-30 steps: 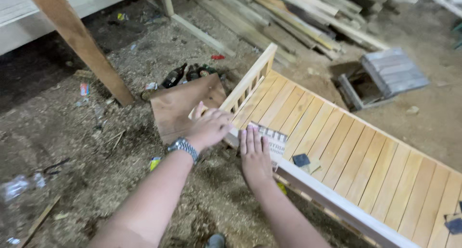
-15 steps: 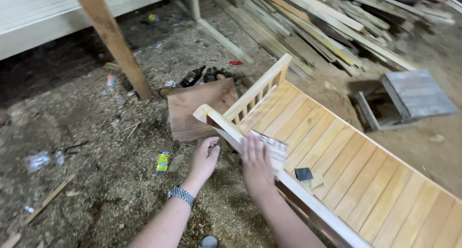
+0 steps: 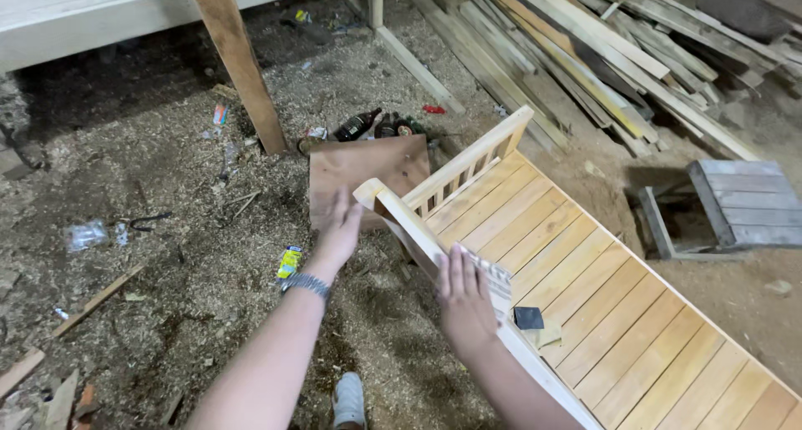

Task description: The person sands the armrest and frame of a slatted wooden bench by hand using a sanding block, working along the rail and around the frame. They then pick up a wooden slat, position it against the bench frame, and press it into place while steadying the bench.

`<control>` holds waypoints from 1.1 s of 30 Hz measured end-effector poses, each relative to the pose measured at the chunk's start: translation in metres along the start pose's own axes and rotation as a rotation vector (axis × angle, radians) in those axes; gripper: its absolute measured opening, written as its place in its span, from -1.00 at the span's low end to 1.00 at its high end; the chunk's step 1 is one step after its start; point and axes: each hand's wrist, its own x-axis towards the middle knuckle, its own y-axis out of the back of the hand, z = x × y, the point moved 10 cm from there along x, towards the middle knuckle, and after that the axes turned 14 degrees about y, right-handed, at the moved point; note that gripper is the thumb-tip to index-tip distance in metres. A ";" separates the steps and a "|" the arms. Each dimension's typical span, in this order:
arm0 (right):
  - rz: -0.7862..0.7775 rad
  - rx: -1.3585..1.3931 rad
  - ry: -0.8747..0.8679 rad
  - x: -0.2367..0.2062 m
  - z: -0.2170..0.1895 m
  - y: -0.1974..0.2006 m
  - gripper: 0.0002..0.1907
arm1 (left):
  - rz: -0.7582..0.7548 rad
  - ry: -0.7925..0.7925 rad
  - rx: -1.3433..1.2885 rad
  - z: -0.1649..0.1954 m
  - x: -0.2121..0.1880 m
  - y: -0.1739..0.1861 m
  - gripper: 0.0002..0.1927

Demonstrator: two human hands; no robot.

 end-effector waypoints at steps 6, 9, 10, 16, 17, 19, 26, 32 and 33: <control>-0.192 -0.047 -0.048 0.127 0.003 -0.038 -0.22 | -0.032 0.138 -0.029 0.005 0.041 -0.019 -0.36; -0.153 0.198 -0.106 0.162 0.011 -0.035 -0.20 | -0.145 0.245 0.056 -0.002 0.074 -0.009 -0.39; -0.131 0.343 -0.123 0.169 0.019 -0.033 -0.18 | -0.175 0.215 0.089 0.000 0.088 -0.005 -0.40; -0.169 0.793 -0.243 0.166 0.049 -0.050 -0.39 | -0.191 0.032 0.386 0.007 0.165 -0.019 -0.37; -0.054 0.844 -0.186 0.175 0.050 -0.047 -0.41 | -0.182 0.002 0.434 0.008 0.171 -0.023 -0.37; -0.001 0.959 -0.197 0.194 0.052 -0.067 -0.38 | -0.264 0.047 0.331 0.001 0.177 -0.030 -0.37; -0.005 1.103 -0.155 0.264 0.067 -0.119 -0.28 | -0.336 0.064 0.297 0.010 0.174 -0.029 -0.40; -0.085 0.846 0.010 0.221 0.061 -0.080 -0.22 | -0.265 0.318 0.491 0.003 0.199 -0.037 -0.30; -0.114 0.802 0.019 0.227 0.061 -0.078 -0.19 | -0.233 0.301 0.519 0.006 0.203 -0.036 -0.30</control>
